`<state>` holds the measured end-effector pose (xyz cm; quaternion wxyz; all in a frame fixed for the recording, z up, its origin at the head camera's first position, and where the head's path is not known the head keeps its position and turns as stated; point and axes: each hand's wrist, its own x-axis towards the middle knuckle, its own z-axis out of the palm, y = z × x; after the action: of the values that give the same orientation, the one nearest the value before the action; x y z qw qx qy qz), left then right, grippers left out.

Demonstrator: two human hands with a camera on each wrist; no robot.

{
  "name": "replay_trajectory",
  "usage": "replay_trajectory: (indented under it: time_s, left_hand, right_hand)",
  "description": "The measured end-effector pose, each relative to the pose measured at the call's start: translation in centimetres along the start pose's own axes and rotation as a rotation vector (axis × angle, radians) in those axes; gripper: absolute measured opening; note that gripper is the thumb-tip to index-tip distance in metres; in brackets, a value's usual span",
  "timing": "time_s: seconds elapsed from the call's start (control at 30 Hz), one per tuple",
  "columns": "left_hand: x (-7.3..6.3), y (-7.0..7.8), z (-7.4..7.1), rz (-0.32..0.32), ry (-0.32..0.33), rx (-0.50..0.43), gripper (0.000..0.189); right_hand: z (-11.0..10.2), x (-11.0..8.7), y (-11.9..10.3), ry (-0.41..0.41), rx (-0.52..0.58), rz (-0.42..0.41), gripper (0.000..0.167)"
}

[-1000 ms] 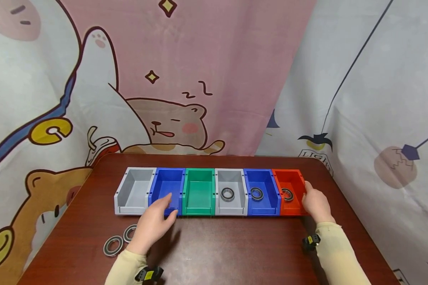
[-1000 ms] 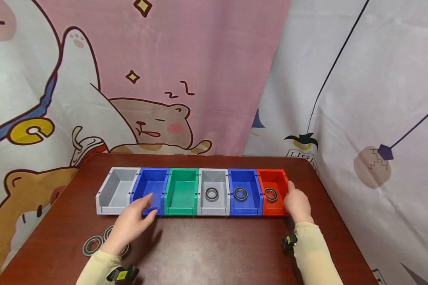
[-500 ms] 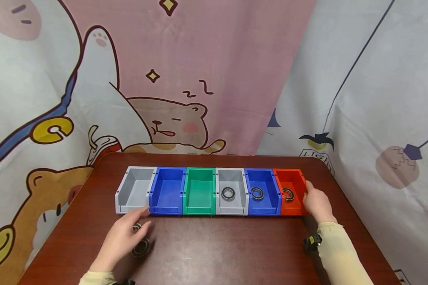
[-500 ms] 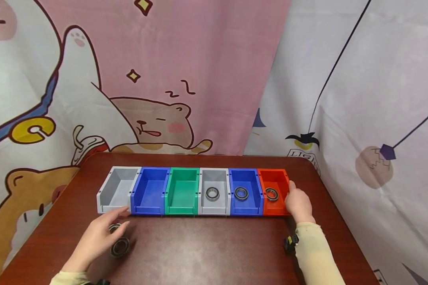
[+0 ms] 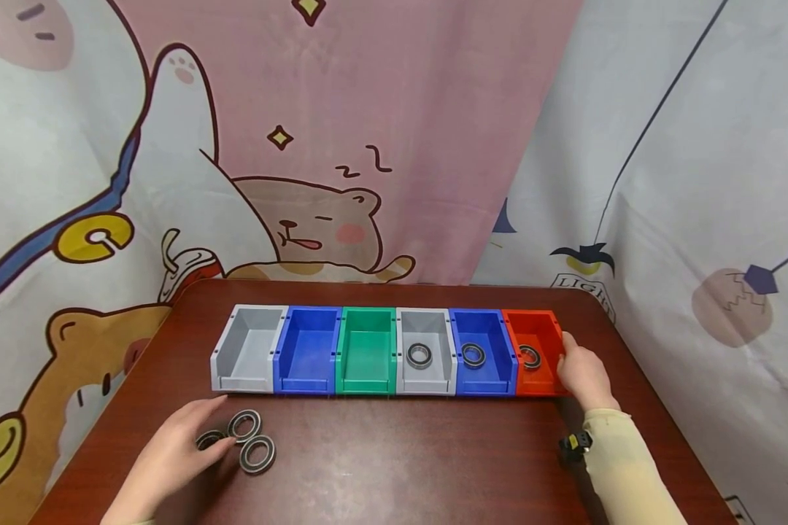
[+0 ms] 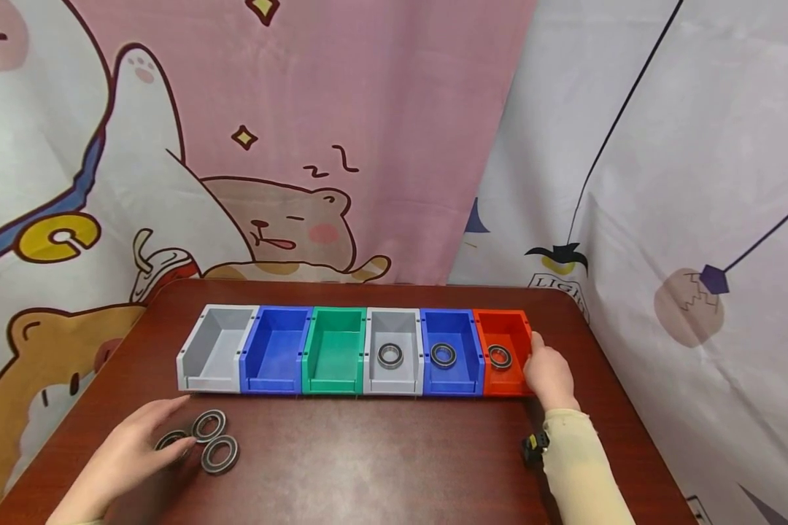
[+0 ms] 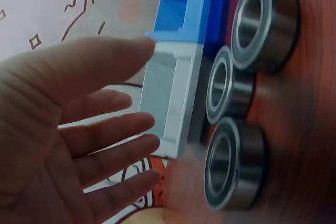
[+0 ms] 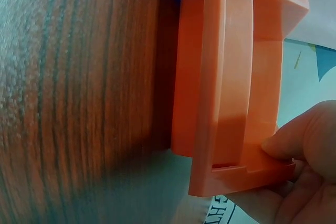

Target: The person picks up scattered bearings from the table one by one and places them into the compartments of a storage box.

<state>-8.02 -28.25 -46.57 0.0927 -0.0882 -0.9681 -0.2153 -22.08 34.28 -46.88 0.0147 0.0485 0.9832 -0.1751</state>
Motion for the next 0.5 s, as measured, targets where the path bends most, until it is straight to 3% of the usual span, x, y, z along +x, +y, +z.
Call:
replay_trajectory:
  time_s: [0.5]
  left_hand:
    - [-0.5,-1.8,0.9,-0.068,-0.147,0.082,0.087]
  right_hand:
    - [0.0,-0.1,0.1,0.011,0.005,-0.011,0.056]
